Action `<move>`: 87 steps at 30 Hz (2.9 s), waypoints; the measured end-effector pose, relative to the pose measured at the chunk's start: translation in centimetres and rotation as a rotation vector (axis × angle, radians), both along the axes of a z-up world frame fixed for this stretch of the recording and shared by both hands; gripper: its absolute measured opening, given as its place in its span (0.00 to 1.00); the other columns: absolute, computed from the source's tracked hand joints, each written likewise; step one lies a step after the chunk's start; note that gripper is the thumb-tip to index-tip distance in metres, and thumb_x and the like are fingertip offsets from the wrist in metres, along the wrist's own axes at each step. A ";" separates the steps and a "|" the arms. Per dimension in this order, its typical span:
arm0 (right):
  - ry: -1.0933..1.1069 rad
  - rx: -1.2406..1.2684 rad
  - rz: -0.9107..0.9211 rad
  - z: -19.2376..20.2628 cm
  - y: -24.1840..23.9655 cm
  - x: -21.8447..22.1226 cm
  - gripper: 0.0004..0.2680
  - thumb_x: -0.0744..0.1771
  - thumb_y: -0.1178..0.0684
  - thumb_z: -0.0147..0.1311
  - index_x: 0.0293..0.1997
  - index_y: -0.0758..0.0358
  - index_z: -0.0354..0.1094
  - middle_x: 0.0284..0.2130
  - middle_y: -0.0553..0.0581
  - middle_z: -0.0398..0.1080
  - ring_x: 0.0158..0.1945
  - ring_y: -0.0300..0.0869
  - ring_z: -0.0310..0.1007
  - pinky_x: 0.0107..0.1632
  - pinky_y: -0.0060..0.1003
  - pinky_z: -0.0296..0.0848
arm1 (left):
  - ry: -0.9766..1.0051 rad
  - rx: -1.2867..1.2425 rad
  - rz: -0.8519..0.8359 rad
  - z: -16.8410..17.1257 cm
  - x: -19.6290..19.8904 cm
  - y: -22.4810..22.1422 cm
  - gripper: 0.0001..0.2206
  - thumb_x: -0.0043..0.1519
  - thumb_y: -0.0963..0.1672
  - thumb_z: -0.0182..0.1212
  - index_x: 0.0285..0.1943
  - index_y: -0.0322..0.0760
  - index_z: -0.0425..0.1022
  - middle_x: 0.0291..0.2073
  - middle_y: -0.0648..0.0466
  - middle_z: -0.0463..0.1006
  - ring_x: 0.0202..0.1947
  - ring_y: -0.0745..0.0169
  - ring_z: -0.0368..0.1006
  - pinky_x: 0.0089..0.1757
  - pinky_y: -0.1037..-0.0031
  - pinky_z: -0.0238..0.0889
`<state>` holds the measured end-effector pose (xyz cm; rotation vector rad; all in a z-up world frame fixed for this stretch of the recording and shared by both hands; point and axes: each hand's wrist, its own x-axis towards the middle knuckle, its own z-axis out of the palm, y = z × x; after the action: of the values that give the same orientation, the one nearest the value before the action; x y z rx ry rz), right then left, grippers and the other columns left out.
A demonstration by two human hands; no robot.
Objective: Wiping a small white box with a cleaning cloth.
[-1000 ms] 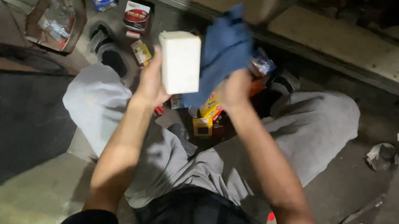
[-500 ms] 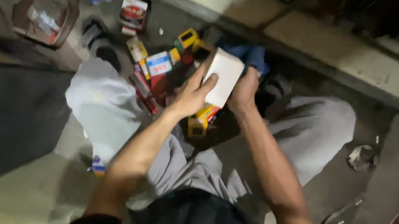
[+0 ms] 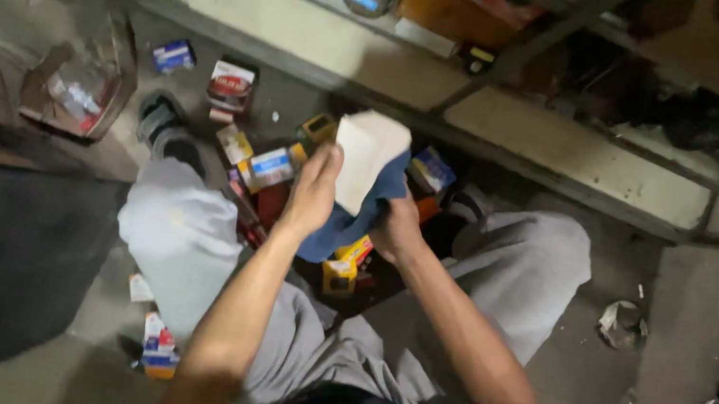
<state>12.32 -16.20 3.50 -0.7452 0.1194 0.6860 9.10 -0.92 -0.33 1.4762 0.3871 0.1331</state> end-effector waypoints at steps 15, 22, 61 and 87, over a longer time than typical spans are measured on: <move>-0.271 -0.348 -0.118 -6.5 0.6 0.4 0.17 0.73 0.44 0.38 0.65 0.65 0.63 0.57 0.54 0.70 0.57 0.40 0.70 0.62 0.36 0.68 | 0.006 0.008 0.090 3.2 -0.9 -0.6 0.28 0.73 0.53 0.41 0.76 0.30 0.58 0.69 0.42 0.68 0.69 0.52 0.64 0.65 0.67 0.54; -0.296 -0.409 -0.209 -7.9 -0.6 2.7 0.18 0.74 0.44 0.43 0.63 0.70 0.65 0.50 0.57 0.73 0.50 0.42 0.72 0.55 0.38 0.72 | -0.090 0.108 -0.178 3.8 -0.5 -0.3 0.26 0.71 0.50 0.49 0.73 0.27 0.62 0.67 0.43 0.68 0.68 0.50 0.62 0.64 0.65 0.51; -1.169 -0.778 0.208 3.1 -4.5 4.1 0.12 0.71 0.56 0.58 0.61 0.69 0.68 0.52 0.64 0.74 0.56 0.53 0.76 0.61 0.42 0.69 | -0.011 -0.409 -0.084 3.0 -1.8 -1.0 0.21 0.66 0.44 0.67 0.66 0.30 0.68 0.53 0.50 0.78 0.51 0.65 0.74 0.52 0.70 0.70; -0.132 -0.261 -0.014 -0.3 -0.4 -0.2 0.22 0.71 0.46 0.47 0.74 0.58 0.48 0.54 0.62 0.71 0.52 0.47 0.74 0.55 0.46 0.74 | -0.004 0.316 -0.165 3.5 -2.9 -1.4 0.26 0.74 0.51 0.41 0.76 0.30 0.56 0.74 0.36 0.57 0.74 0.40 0.51 0.71 0.60 0.44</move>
<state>12.15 -16.58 3.21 -1.0367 0.0939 0.6120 6.20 -2.28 3.14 1.8130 0.2469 0.0671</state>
